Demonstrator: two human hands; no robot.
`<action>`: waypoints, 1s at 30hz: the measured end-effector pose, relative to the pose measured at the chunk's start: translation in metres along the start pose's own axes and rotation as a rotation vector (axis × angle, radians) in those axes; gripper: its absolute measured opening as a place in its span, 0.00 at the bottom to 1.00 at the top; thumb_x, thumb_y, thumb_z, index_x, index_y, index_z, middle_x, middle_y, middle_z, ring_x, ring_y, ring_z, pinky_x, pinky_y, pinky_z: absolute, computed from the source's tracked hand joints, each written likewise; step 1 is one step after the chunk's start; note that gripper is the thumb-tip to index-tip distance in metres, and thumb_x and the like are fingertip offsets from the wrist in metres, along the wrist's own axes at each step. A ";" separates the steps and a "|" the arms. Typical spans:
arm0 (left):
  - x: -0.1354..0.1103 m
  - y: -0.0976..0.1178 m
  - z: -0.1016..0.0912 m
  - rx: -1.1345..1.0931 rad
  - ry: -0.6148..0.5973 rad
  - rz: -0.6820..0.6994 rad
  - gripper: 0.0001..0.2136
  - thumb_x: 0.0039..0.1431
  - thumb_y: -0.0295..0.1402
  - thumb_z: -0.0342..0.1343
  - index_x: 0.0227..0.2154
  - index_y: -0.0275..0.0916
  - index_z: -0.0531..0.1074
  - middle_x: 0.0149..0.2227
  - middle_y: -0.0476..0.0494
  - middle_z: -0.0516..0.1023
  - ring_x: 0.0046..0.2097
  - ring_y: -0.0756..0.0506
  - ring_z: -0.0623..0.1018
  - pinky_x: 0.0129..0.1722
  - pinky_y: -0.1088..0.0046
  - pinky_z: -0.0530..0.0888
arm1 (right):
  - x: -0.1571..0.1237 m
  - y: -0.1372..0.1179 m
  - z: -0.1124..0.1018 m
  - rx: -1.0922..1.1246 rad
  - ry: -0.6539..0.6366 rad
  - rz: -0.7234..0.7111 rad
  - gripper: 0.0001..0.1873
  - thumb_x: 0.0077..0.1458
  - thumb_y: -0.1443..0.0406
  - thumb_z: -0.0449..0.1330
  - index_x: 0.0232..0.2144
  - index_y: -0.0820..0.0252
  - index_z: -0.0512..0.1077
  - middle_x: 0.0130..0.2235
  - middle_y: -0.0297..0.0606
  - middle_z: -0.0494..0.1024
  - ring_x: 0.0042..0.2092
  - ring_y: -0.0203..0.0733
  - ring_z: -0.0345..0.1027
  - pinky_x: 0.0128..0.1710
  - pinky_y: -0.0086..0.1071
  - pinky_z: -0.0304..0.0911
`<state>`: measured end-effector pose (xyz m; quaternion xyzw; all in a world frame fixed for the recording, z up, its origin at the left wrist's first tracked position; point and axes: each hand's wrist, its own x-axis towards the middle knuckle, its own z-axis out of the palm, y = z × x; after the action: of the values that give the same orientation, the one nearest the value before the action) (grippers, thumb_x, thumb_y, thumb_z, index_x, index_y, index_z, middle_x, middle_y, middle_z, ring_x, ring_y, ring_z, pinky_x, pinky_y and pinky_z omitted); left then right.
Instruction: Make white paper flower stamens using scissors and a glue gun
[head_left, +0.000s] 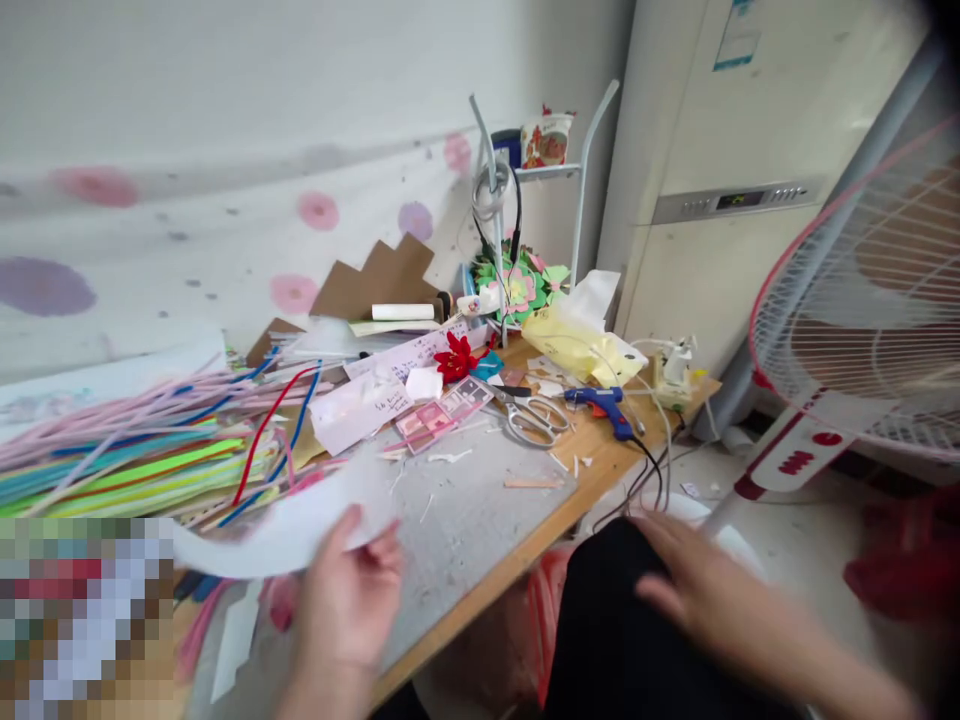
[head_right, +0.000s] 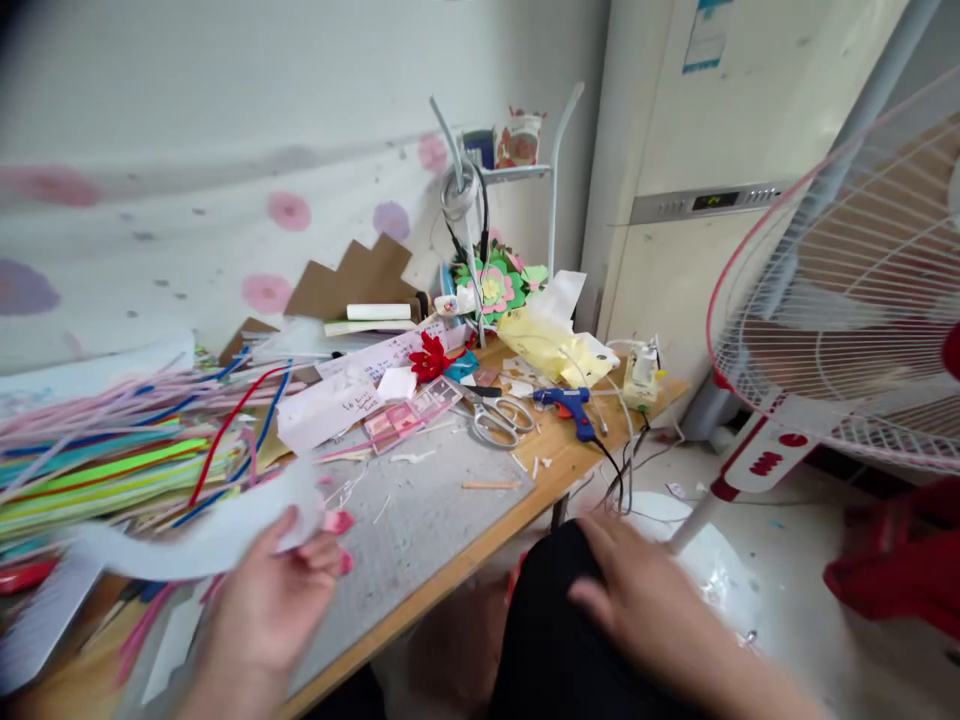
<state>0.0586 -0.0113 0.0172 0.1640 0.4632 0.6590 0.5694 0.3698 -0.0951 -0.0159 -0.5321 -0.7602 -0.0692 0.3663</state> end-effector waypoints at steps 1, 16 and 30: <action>-0.002 -0.007 0.008 -0.058 0.007 0.118 0.15 0.46 0.29 0.64 0.39 0.41 0.71 0.26 0.55 0.73 0.17 0.56 0.67 0.13 0.82 0.64 | -0.001 0.002 0.003 0.021 -0.067 -0.014 0.30 0.52 0.46 0.55 0.48 0.62 0.73 0.45 0.46 0.79 0.44 0.45 0.74 0.39 0.33 0.71; 0.062 -0.009 0.045 -0.079 -0.054 0.129 0.04 0.48 0.23 0.59 0.30 0.33 0.72 0.21 0.47 0.77 0.21 0.51 0.77 0.19 0.80 0.73 | 0.198 0.030 0.131 -0.239 -0.620 0.322 0.16 0.60 0.62 0.56 0.49 0.62 0.67 0.50 0.42 0.71 0.46 0.44 0.69 0.43 0.43 0.68; 0.071 -0.011 0.054 0.044 -0.126 0.211 0.11 0.38 0.34 0.66 0.22 0.34 0.70 0.14 0.54 0.71 0.16 0.54 0.68 0.15 0.82 0.64 | 0.162 0.003 0.072 0.333 -0.253 0.575 0.23 0.62 0.54 0.46 0.54 0.60 0.58 0.30 0.34 0.71 0.30 0.38 0.70 0.32 0.33 0.70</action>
<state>0.0843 0.0753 0.0140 0.2655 0.4212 0.6934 0.5209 0.3107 0.0649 0.0334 -0.6615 -0.6197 0.2280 0.3555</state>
